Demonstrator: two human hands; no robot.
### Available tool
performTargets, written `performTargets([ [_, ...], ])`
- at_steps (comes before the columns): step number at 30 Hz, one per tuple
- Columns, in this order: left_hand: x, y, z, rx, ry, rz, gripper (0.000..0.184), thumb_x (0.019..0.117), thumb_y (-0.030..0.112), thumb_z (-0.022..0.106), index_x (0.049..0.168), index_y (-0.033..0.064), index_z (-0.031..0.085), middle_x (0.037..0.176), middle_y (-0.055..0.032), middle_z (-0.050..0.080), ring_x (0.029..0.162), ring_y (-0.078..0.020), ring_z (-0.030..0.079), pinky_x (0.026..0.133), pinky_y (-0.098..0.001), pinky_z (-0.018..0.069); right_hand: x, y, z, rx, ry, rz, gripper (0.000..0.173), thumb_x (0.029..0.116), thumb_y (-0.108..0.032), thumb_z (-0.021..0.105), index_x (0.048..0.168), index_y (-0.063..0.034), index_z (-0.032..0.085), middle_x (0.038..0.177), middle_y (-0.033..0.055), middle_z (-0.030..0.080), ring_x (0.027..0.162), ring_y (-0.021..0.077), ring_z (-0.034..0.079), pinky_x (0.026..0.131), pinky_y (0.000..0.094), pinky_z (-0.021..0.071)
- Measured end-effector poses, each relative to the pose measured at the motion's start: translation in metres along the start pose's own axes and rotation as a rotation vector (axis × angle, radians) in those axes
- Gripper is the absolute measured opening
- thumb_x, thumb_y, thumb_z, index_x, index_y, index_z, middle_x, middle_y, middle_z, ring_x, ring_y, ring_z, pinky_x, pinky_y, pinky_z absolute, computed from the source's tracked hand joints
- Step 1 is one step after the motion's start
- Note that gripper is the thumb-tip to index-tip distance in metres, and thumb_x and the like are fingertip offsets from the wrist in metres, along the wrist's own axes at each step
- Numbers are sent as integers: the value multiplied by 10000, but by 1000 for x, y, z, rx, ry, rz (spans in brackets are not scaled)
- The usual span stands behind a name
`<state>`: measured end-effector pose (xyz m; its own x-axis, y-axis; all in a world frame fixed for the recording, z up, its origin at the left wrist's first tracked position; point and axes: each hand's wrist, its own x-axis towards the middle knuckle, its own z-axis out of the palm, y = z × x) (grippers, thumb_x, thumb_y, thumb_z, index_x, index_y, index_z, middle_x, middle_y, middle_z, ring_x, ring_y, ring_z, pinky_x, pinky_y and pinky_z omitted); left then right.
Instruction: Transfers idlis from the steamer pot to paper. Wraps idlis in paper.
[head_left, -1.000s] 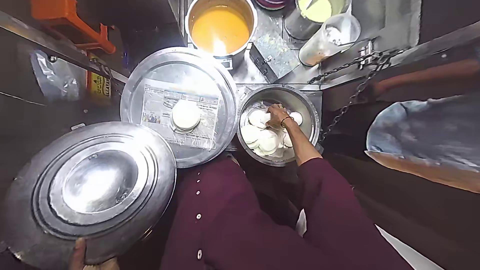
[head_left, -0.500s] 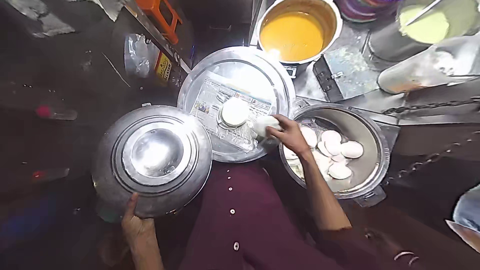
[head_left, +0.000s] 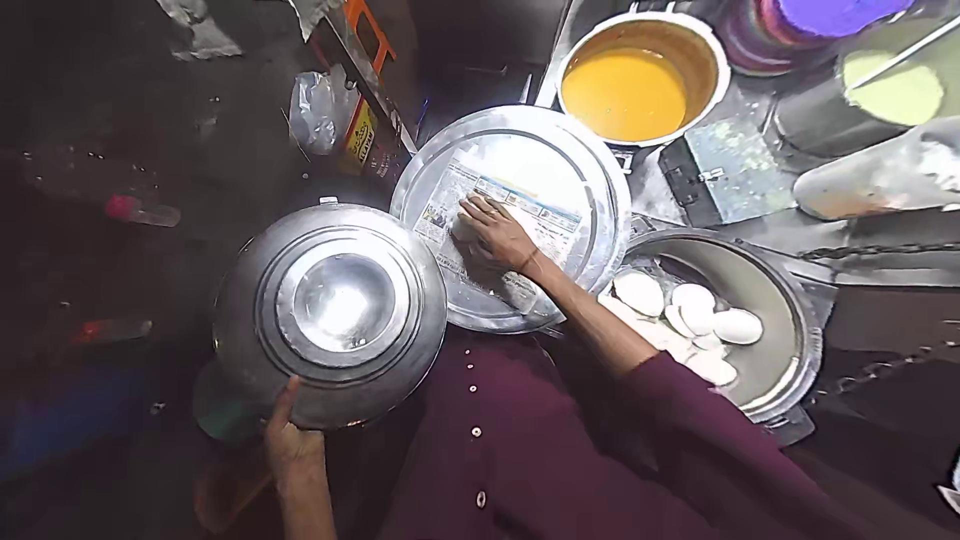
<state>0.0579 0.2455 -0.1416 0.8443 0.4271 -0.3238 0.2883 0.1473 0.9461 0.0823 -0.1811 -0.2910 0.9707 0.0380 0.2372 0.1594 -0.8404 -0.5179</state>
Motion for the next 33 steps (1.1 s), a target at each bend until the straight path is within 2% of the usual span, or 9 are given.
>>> performTargets([
  [3, -2, 7, 1, 8, -71, 37, 242, 941, 63, 631, 1180, 48, 594, 1002, -54, 725, 925, -143, 716, 840, -363, 623, -20, -28, 2, 674, 177, 375, 478, 1040, -328, 557, 1441, -68, 573, 1480, 70, 581, 1377, 156, 532, 1159, 389, 443],
  [8, -28, 15, 63, 39, -450, 2, 108, 943, 172, 647, 1014, 134, 718, 931, 14, 759, 886, -79, 726, 825, -286, 616, -88, -76, -40, 1515, 405, 790, 598, 997, -366, 635, 1538, -174, 466, 1400, 115, 604, 1181, 251, 643, 980, 467, 564],
  [10, -50, 1, 100, 32, -633, -90, 141, 871, 247, 767, 991, 172, 771, 933, 19, 770, 875, -66, 729, 807, -266, 616, -119, -69, -72, 1386, 684, 955, 530, 997, -351, 666, 1489, -235, 510, 1189, 98, 698, 997, 211, 690, 843, 425, 598],
  [15, -161, -89, 196, 107, -1012, -615, 520, 702, 19, 851, 1161, -46, 613, 1017, -187, 741, 913, -254, 738, 818, -421, 625, -259, 18, -167, 661, 887, 1136, 524, 1047, -484, 543, 1512, -253, 474, 1276, -41, 669, 1045, 56, 668, 903, 335, 590],
  [17, -206, -132, 218, 160, -1242, -768, 544, 738, -4, 846, 1195, -48, 554, 1082, -183, 719, 1005, -259, 717, 915, -447, 603, -330, 64, -204, 479, 848, 1204, 493, 1055, -513, 505, 1448, -222, 556, 1222, -53, 679, 1022, 12, 656, 901, 292, 578],
  [19, -242, -175, 227, 212, -1477, -887, 244, 853, 38, 768, 1076, -27, 693, 1025, -136, 739, 971, -204, 707, 908, -414, 581, -395, 108, -226, 367, 755, 1239, 513, 1056, -512, 500, 1424, -168, 597, 1313, -12, 668, 1161, 34, 634, 1030, 313, 529],
  [22, -286, -231, 213, 413, -1548, -1160, 334, 985, 170, 685, 1235, -47, 638, 1186, -148, 707, 1105, -239, 689, 1004, -437, 566, -458, 158, -230, 256, 504, 1263, 519, 1064, -464, 504, 1450, -127, 591, 1415, 100, 627, 1301, 152, 592, 1136, 415, 452],
  [28, -301, -295, 178, 677, -1531, -1443, 549, 1025, 369, 632, 1454, 47, 518, 1276, -145, 688, 1138, -278, 693, 1001, -466, 568, -432, 215, -190, 189, 118, 1072, 559, 1001, -570, 570, 1457, -249, 601, 1406, 92, 646, 1301, 259, 610, 1123, 551, 446],
  [33, -297, -337, 178, 612, -1482, -1462, 545, 1072, 411, 522, 1436, 5, 518, 1363, -152, 655, 1194, -292, 678, 1061, -445, 538, -386, 255, -161, 130, -18, 1022, 544, 969, -632, 586, 1442, -364, 597, 1316, 112, 695, 1193, 368, 662, 1002, 693, 468],
])
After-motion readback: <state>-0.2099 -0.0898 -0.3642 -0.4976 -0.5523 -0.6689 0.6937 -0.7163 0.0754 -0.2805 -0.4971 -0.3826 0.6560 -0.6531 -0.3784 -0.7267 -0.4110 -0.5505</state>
